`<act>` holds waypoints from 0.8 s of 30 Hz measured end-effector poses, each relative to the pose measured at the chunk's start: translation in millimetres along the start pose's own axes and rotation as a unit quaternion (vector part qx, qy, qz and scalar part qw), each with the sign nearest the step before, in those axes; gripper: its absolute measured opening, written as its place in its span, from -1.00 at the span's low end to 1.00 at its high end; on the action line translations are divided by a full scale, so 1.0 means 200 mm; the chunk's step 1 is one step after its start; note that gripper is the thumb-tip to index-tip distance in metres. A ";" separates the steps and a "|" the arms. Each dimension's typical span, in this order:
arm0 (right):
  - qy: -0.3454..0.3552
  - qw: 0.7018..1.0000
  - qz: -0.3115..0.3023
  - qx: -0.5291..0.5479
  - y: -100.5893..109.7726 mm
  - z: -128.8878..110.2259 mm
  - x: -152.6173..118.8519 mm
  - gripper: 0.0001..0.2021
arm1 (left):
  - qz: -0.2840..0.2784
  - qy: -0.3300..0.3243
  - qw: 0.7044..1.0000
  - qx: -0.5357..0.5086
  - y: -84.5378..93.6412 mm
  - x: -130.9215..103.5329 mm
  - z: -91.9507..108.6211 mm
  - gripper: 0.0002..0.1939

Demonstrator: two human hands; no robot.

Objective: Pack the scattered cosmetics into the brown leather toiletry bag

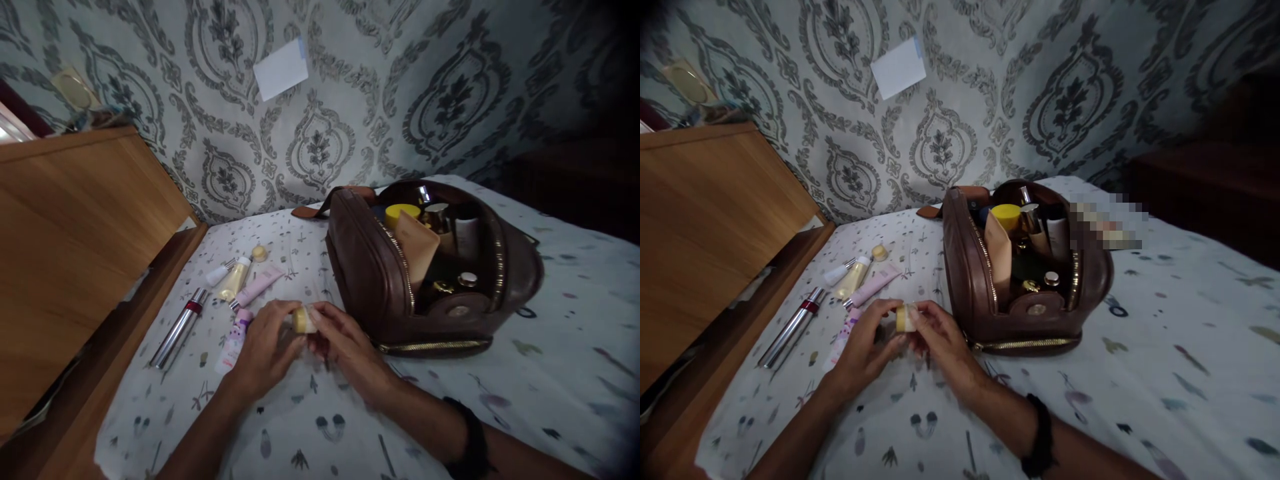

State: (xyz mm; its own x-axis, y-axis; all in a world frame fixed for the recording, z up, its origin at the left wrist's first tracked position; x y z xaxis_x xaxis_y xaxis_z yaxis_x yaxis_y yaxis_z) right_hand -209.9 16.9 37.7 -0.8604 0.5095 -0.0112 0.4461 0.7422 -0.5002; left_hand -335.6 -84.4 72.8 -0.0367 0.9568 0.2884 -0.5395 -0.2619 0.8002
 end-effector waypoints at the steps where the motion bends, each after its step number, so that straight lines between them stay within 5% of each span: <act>1: -0.001 1.000 -0.004 -0.003 0.00 0.00 0.00 -0.46 | 0.000 0.005 1.000 -0.009 0.00 0.00 0.00 -0.65; 11: 0.000 0.999 -0.023 -0.028 -0.01 -0.02 -0.02 -0.47 | 0.005 0.106 0.992 -0.063 -0.01 0.01 -0.01 -0.76; 24: 0.005 0.999 -0.007 -0.039 0.00 0.00 0.00 -0.48 | 0.022 0.076 0.997 -0.018 0.00 -0.01 -0.01 -0.63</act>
State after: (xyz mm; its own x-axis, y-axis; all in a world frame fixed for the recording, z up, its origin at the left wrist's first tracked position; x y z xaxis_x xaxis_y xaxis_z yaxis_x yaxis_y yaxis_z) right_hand -209.7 17.2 36.6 -0.8642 0.5031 0.0038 0.4526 0.7807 -0.4309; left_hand -338.5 -85.6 71.4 -0.1860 0.9533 0.2381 -0.5643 -0.3020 0.7684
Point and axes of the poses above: each hand's wrist, its own x-axis towards the middle knuckle, its own y-axis out of the back of the hand, z = x × y, the point moved 1 cm from there along x, towards the middle knuckle, and after that the axes turned 8 degrees about -z, right-handed, at the moved point
